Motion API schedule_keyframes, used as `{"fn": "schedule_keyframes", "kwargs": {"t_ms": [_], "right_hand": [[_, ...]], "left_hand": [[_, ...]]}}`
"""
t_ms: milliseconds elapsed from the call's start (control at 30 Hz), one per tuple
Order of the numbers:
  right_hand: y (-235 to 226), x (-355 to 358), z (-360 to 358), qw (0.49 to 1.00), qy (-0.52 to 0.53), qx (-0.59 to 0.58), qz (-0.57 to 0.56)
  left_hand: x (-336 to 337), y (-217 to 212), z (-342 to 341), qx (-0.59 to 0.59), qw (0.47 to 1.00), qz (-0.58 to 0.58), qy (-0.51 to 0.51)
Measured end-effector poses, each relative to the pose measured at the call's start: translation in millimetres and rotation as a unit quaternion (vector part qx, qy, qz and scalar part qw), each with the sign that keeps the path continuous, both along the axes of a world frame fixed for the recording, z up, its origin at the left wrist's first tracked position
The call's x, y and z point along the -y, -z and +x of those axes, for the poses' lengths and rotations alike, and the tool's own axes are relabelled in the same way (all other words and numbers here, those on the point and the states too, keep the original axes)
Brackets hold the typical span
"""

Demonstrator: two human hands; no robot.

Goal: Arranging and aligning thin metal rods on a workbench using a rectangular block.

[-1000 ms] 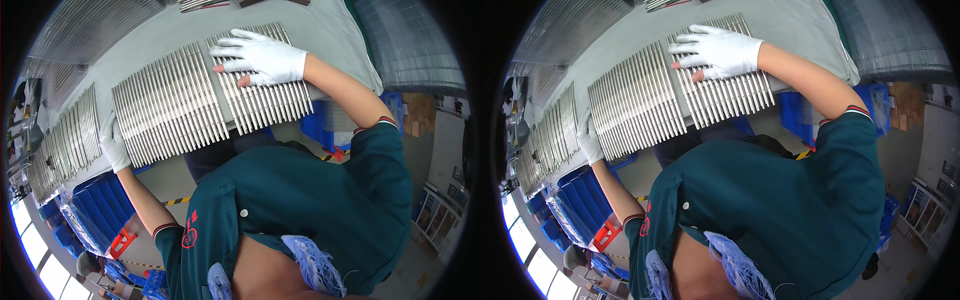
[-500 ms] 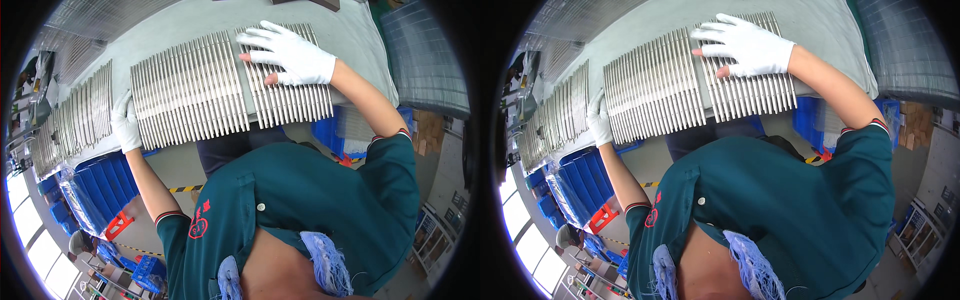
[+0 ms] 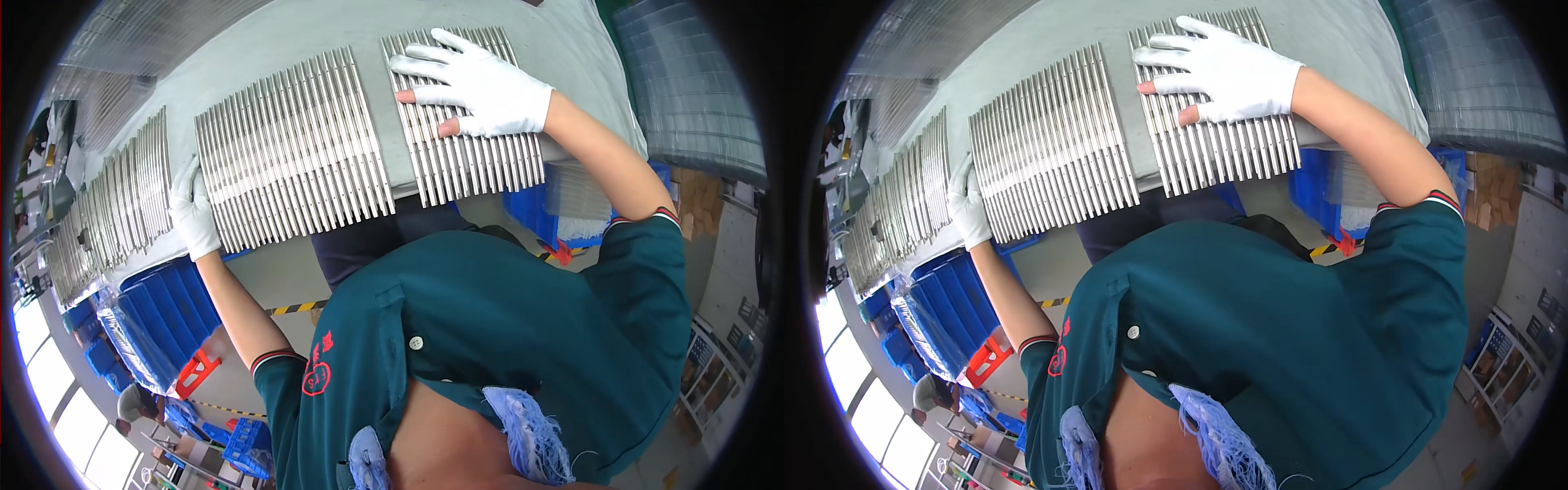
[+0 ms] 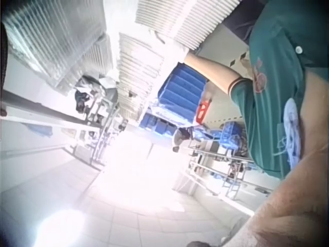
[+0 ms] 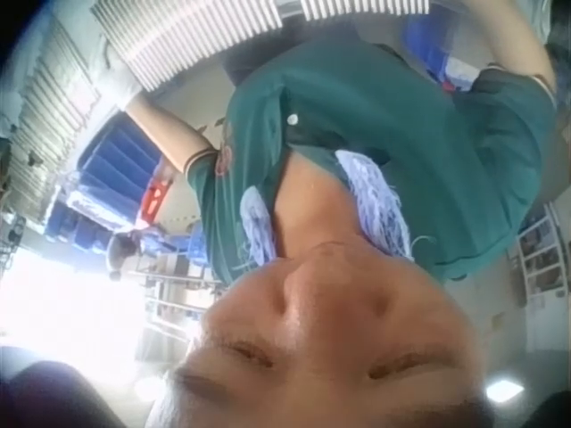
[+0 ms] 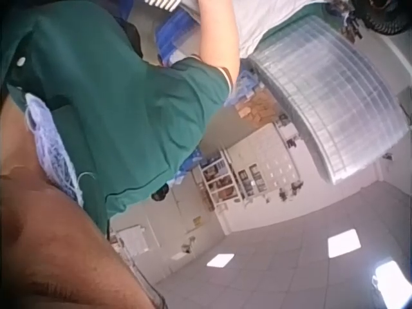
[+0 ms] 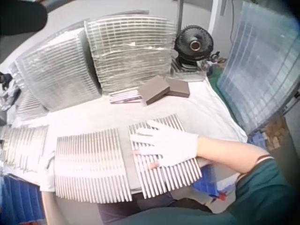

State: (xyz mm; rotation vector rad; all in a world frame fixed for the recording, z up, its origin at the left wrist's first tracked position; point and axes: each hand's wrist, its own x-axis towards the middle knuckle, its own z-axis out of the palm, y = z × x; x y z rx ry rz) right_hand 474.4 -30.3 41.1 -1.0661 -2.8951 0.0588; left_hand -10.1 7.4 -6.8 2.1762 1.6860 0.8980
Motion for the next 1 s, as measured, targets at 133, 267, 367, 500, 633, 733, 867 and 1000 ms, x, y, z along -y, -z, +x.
{"fn": "schedule_keyframes", "kwargs": {"t_ms": [133,267,367,500,633,733,867,1000], "right_hand": [[-1,2,8,1.0,0.002,-0.003,-0.001],[-4,2,7,1.0,0.004,0.001,-0.016],[-2,2,9,1.0,0.003,-0.006,-0.013],[-1,3,8,1.0,0.006,-0.009,-0.014],[-6,-2,-10,0.999,-0.015,-0.042,-0.004],[-5,-8,-25,0.996,-0.037,-0.074,0.015],[0,-5,-24,0.999,-0.031,-0.012,-0.007],[3,-4,-17,0.999,-0.029,-0.032,-0.016]], "left_hand": [[-1,2,1,0.004,1.0,-0.011,-0.008],[0,1,2,0.007,1.0,-0.017,-0.012],[0,1,2,0.0,1.0,-0.013,-0.008],[0,0,2,0.015,1.0,-0.021,-0.007],[1,0,2,-0.01,1.0,-0.011,-0.008],[0,-1,4,-0.01,1.0,-0.011,-0.004],[2,-1,1,0.0,1.0,-0.017,-0.007],[0,-1,3,-0.007,1.0,-0.007,-0.004]]}}
